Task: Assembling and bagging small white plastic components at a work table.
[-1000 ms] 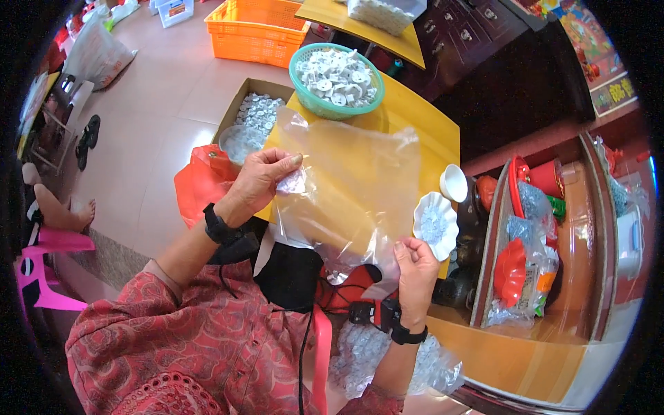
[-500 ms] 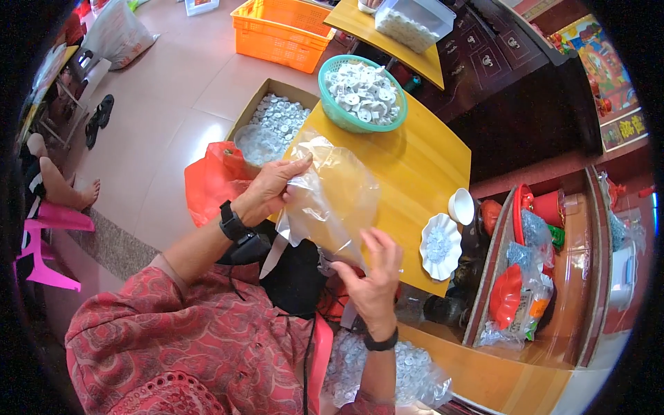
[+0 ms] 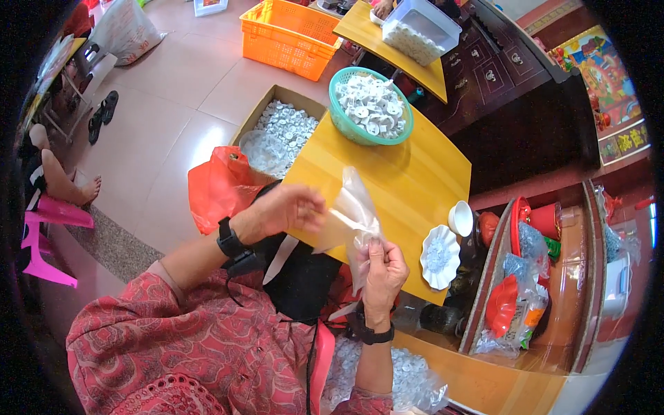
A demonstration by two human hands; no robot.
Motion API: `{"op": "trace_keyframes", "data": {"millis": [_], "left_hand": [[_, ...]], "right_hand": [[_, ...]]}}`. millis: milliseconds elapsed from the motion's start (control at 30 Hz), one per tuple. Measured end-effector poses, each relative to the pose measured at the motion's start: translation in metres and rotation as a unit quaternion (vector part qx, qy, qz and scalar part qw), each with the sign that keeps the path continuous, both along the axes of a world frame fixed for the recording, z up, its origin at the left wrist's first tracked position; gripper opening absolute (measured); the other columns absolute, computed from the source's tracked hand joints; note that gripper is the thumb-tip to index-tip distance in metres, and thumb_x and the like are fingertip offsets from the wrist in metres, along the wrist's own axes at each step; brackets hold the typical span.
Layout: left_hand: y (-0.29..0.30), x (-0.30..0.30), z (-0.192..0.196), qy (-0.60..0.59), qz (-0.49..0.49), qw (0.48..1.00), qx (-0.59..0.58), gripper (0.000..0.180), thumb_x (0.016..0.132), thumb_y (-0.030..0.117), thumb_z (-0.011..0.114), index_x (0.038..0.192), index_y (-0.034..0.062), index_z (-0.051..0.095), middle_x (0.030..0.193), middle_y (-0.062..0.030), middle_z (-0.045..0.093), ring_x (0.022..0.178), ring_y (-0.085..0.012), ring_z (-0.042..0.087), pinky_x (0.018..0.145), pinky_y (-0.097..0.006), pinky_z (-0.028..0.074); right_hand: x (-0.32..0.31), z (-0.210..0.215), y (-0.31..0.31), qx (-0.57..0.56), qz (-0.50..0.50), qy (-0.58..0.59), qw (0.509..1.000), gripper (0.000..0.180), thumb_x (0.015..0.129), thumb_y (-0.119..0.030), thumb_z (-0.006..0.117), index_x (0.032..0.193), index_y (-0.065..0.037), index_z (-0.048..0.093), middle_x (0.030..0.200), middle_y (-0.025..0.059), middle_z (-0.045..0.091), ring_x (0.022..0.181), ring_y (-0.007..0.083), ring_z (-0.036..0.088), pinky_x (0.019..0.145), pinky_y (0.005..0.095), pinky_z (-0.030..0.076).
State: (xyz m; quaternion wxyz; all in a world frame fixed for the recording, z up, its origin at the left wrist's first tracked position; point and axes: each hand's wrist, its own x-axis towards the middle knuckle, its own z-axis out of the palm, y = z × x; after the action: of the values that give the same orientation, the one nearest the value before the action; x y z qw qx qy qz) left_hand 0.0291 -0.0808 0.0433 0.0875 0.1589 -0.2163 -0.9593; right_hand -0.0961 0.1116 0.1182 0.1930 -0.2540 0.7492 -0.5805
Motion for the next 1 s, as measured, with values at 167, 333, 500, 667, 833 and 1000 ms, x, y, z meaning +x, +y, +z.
{"op": "trace_keyframes", "data": {"millis": [167, 333, 500, 667, 833, 1000], "left_hand": [[0.024, 0.006, 0.03, -0.027, -0.166, 0.961, -0.222, 0.034, 0.087, 0.019, 0.068, 0.113, -0.0012, 0.061, 0.095, -0.0078, 0.065, 0.084, -0.018, 0.065, 0.081, -0.033, 0.054], [0.031, -0.013, 0.028, 0.029, -0.003, 0.952, -0.304, 0.036, 0.083, 0.021, 0.074, 0.109, -0.0011, 0.063, 0.089, -0.003, 0.064, 0.073, -0.0118, 0.061, 0.076, -0.026, 0.05], [0.028, -0.015, 0.045, 0.019, 0.105, 0.983, -0.149, 0.031, 0.084, 0.023, 0.074, 0.102, 0.0013, 0.063, 0.084, -0.0033, 0.065, 0.073, -0.0112, 0.063, 0.07, -0.028, 0.053], [0.027, -0.013, 0.032, -0.006, 0.107, 0.978, -0.177, 0.03, 0.083, 0.02, 0.075, 0.1, 0.0014, 0.059, 0.082, -0.0046, 0.064, 0.066, -0.0114, 0.063, 0.059, -0.026, 0.054], [0.025, -0.009, 0.025, -0.009, 0.097, 0.972, -0.212, 0.029, 0.08, 0.014, 0.077, 0.097, 0.0024, 0.057, 0.078, -0.0047, 0.063, 0.059, -0.0115, 0.061, 0.051, -0.023, 0.052], [0.02, 0.001, 0.027, -0.052, -0.023, 0.919, -0.391, 0.025, 0.081, 0.011, 0.074, 0.097, 0.0008, 0.059, 0.076, -0.004, 0.062, 0.056, -0.0096, 0.058, 0.051, -0.022, 0.05]], "right_hand": [[0.002, 0.004, -0.002, -0.022, -0.007, 0.003, 1.0, 0.017, 0.086, -0.011, 0.071, 0.078, -0.003, 0.058, 0.066, -0.0026, 0.057, 0.058, 0.0028, 0.049, 0.053, 0.018, 0.038], [0.015, 0.004, -0.005, 0.019, 0.081, 0.01, 0.996, 0.017, 0.082, -0.008, 0.075, 0.08, -0.002, 0.059, 0.068, -0.0061, 0.054, 0.061, 0.0013, 0.046, 0.055, 0.0173, 0.038], [0.021, 0.02, -0.006, 0.082, 0.153, -0.035, 0.984, 0.014, 0.09, -0.014, 0.067, 0.088, 0.0, 0.065, 0.074, -0.0056, 0.057, 0.066, 0.0016, 0.047, 0.059, 0.0186, 0.04], [0.019, 0.011, -0.004, 0.047, 0.143, -0.04, 0.988, 0.02, 0.095, -0.018, 0.059, 0.09, 0.0, 0.066, 0.077, -0.0044, 0.059, 0.067, 0.0025, 0.048, 0.061, 0.0191, 0.04], [0.006, 0.003, -0.004, -0.007, 0.036, -0.086, 0.996, 0.023, 0.097, -0.018, 0.055, 0.086, 0.0, 0.063, 0.077, -0.0036, 0.059, 0.068, 0.0038, 0.048, 0.061, 0.0189, 0.039], [0.005, -0.001, -0.009, -0.07, -0.011, -0.112, 0.991, 0.024, 0.097, -0.021, 0.054, 0.084, -0.002, 0.06, 0.078, -0.002, 0.057, 0.069, 0.0049, 0.048, 0.063, 0.0195, 0.039]]}}
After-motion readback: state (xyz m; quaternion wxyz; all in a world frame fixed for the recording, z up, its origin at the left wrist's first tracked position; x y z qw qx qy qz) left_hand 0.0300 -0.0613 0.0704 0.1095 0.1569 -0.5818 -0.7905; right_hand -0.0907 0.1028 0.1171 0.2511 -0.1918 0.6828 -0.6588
